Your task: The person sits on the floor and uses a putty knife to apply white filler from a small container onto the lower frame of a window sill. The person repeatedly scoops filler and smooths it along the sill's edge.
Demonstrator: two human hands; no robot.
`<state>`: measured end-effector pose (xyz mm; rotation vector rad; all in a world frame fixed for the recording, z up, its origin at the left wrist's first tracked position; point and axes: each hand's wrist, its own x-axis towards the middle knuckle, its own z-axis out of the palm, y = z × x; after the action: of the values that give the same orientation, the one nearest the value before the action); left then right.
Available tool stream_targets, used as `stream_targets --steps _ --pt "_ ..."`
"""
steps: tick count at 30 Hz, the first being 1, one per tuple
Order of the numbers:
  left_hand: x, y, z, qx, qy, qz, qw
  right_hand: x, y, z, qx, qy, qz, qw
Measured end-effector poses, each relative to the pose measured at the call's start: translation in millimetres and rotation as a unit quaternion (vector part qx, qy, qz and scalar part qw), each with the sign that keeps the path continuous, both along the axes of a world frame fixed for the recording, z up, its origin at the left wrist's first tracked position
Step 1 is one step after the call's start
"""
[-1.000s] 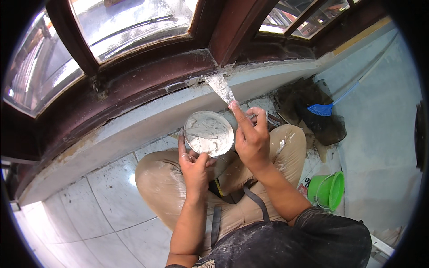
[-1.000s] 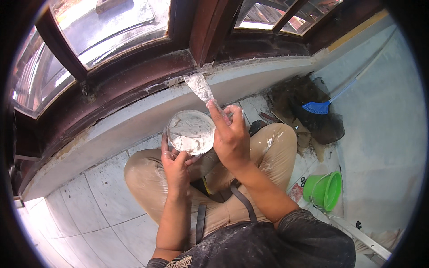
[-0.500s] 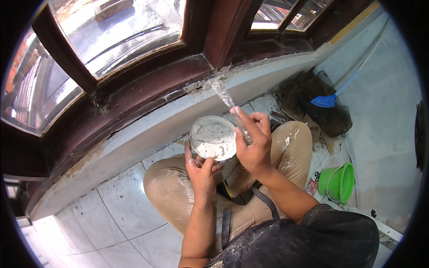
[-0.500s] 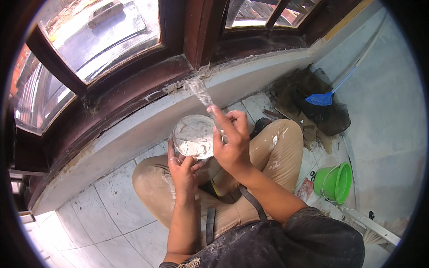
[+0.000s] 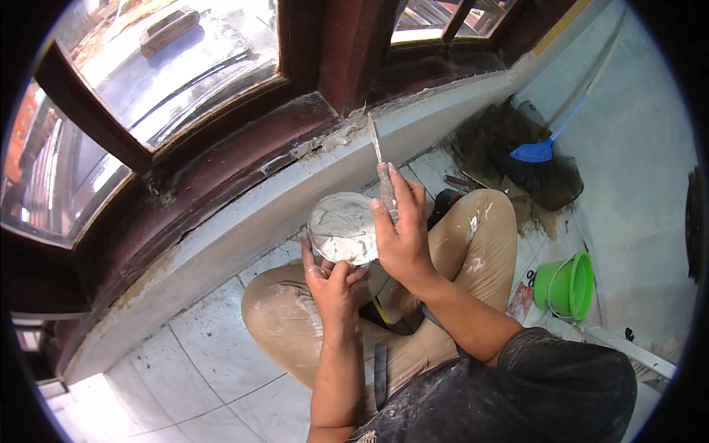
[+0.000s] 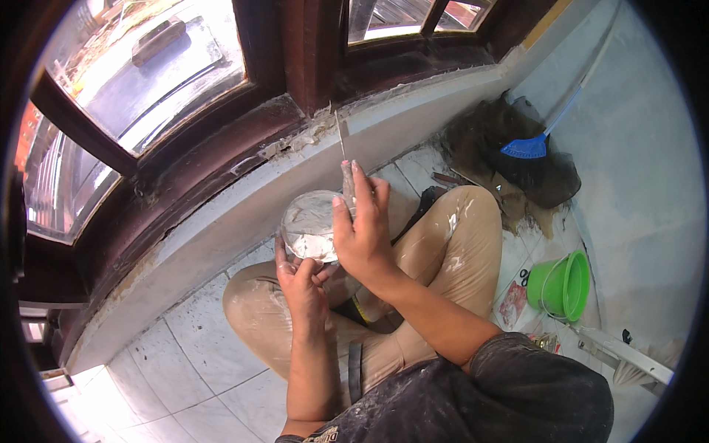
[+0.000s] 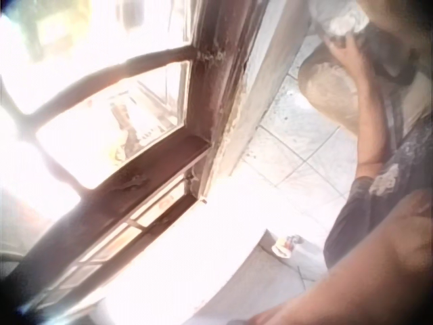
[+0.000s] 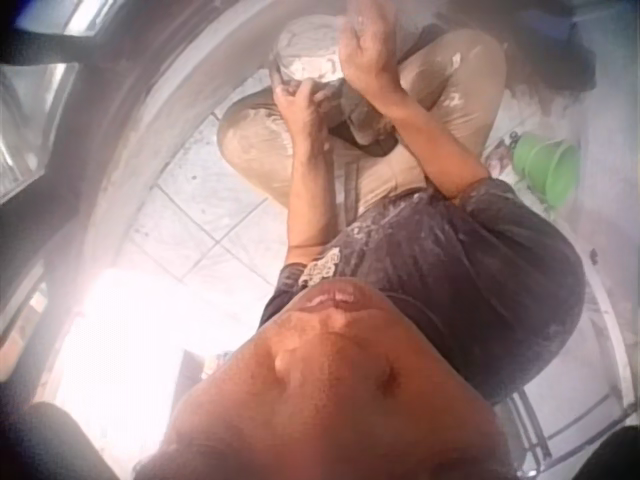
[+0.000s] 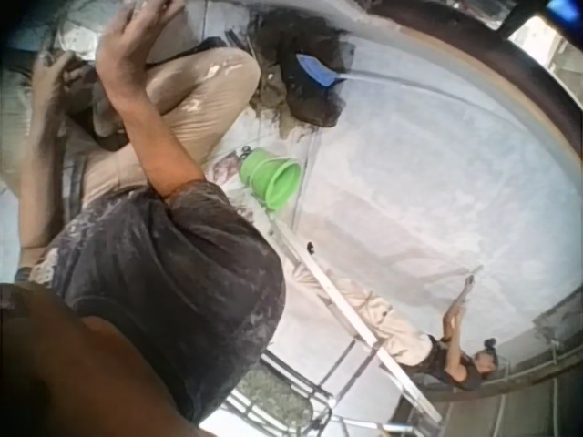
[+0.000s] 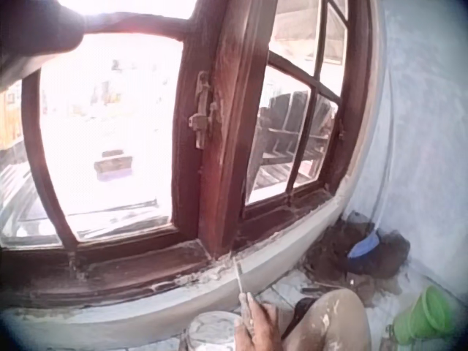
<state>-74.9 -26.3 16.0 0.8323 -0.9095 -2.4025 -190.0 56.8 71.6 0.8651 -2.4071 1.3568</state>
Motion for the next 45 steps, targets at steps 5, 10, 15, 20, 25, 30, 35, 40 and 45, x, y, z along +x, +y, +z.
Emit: stream_targets --steps 5,10,15,20,25,30,35,40,45 --pt "0 0 -2 0.002 0.026 0.004 1.0 13 -27 18 -0.023 -0.077 0.011 0.997" --pt "1 0 -1 0.023 0.033 0.004 0.999 23 -49 19 -0.022 -0.073 0.004 0.997" --pt "-6 8 12 -0.021 0.044 0.04 0.998 41 -63 17 -0.047 -0.095 -0.008 0.994" --pt "-6 -1 -7 -0.132 0.043 0.005 0.99 57 -76 16 -0.075 -0.099 0.01 0.992" --pt "-6 -1 -13 -0.109 0.078 0.001 0.991 67 -86 18 -0.087 -0.128 0.01 0.988" --pt "5 6 -23 -0.05 0.138 0.006 0.989 78 -99 12 -0.106 -0.114 0.04 0.987" --pt "21 10 -38 -0.014 0.17 0.007 0.985 91 -102 15 -0.072 -0.129 0.053 0.988" --pt "21 11 -39 0.006 0.167 0.017 0.986 103 -93 33 -0.025 -0.164 0.059 0.984" --pt "9 -2 21 0.442 0.321 0.042 0.836 98 -68 30 -0.126 -0.223 0.108 0.961"
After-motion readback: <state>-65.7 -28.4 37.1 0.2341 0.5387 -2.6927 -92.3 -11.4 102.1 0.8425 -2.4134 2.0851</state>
